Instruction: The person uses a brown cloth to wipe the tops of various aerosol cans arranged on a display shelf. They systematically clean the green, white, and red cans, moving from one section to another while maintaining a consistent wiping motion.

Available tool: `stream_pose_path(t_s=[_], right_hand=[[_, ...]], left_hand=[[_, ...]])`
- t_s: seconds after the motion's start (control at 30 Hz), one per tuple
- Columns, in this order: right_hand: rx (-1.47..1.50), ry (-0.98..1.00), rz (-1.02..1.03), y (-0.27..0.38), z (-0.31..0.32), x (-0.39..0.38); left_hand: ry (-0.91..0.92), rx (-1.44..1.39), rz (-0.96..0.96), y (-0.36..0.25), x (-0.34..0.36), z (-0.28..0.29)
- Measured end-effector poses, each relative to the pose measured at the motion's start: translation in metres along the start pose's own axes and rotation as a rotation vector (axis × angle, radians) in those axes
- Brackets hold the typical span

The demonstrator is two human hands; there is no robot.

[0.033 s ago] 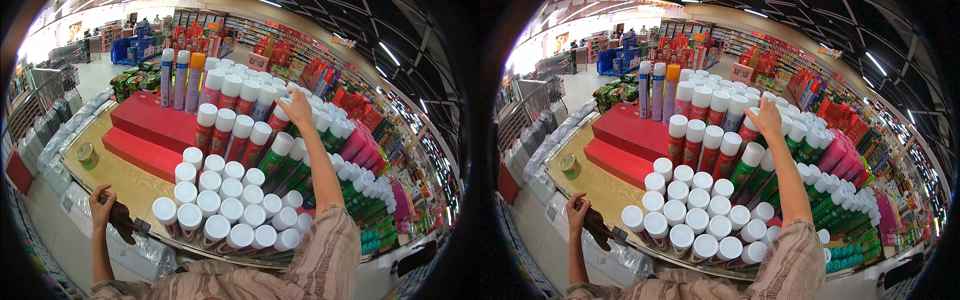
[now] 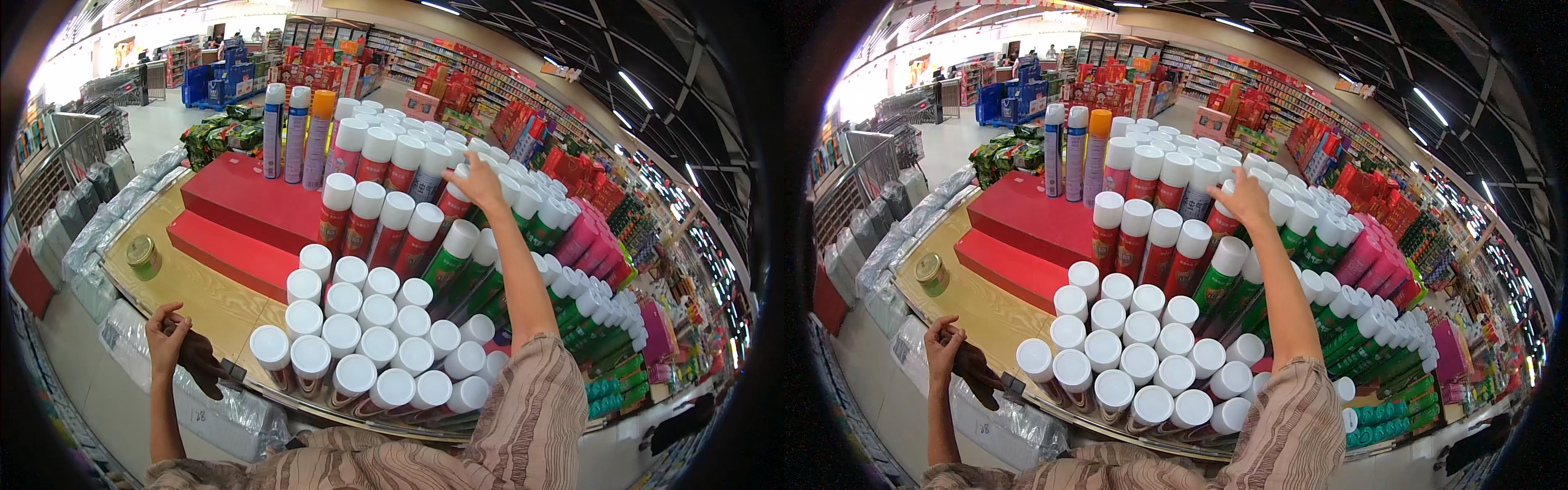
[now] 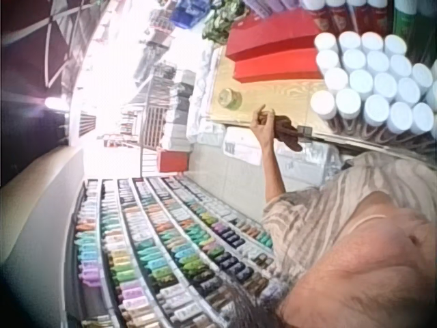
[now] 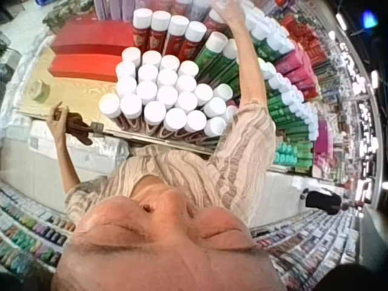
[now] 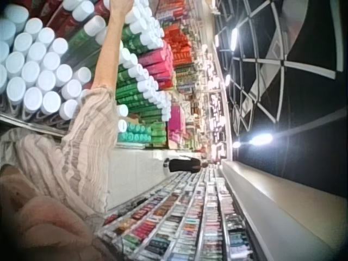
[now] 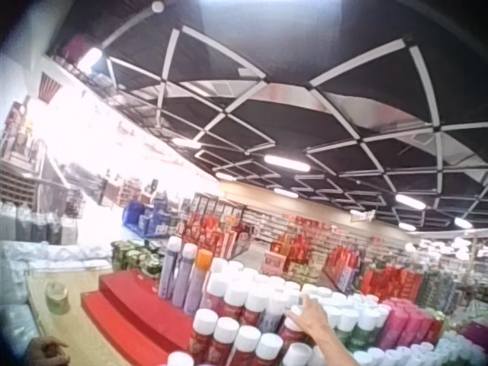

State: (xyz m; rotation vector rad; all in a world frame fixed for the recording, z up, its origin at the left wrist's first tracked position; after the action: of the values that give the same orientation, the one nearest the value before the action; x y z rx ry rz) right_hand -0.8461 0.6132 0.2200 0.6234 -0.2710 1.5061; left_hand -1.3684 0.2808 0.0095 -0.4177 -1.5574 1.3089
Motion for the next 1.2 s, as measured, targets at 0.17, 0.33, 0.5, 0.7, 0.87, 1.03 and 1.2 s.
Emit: stream_pose_path(t_s=[0.17,0.33,0.5,0.7,0.87,1.03,1.2], right_hand=[[0.048,0.046,0.032,-0.004,-0.015,-0.001],[0.032,0.038,0.037,-0.015,-0.008,0.001],[0.019,0.026,0.033,-0.029,-0.01,0.009],[-0.058,0.024,-0.009,-0.027,-0.002,0.007],[-0.338,0.013,0.1,0.003,0.002,0.007],[-0.318,0.101,0.109,0.026,0.0,0.007],[-0.345,0.2,0.082,0.034,-0.003,0.021]], left_hand=[[0.05,0.056,-0.047,-0.038,0.008,-0.013],[0.193,0.122,-0.293,-0.103,0.061,-0.053],[0.387,0.057,-0.512,-0.148,0.13,-0.123],[0.567,-0.024,-0.691,-0.166,0.184,-0.223],[0.625,0.222,-0.905,-0.169,0.206,-0.296],[0.619,0.474,-1.121,-0.162,0.22,-0.359],[0.641,0.613,-1.18,-0.154,0.228,-0.397]])
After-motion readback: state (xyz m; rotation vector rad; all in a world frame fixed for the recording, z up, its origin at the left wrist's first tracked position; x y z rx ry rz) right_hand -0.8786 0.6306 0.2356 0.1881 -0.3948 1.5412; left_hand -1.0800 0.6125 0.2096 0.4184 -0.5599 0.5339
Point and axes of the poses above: each hand's wrist, its own x-axis towards the middle knuckle, its own z-axis out of the back of the hand, y = z × x, the point moved 2 cm from there along x, towards the middle knuckle, and after that the axes turned 11 degrees about -z, right-handed, at the moved point
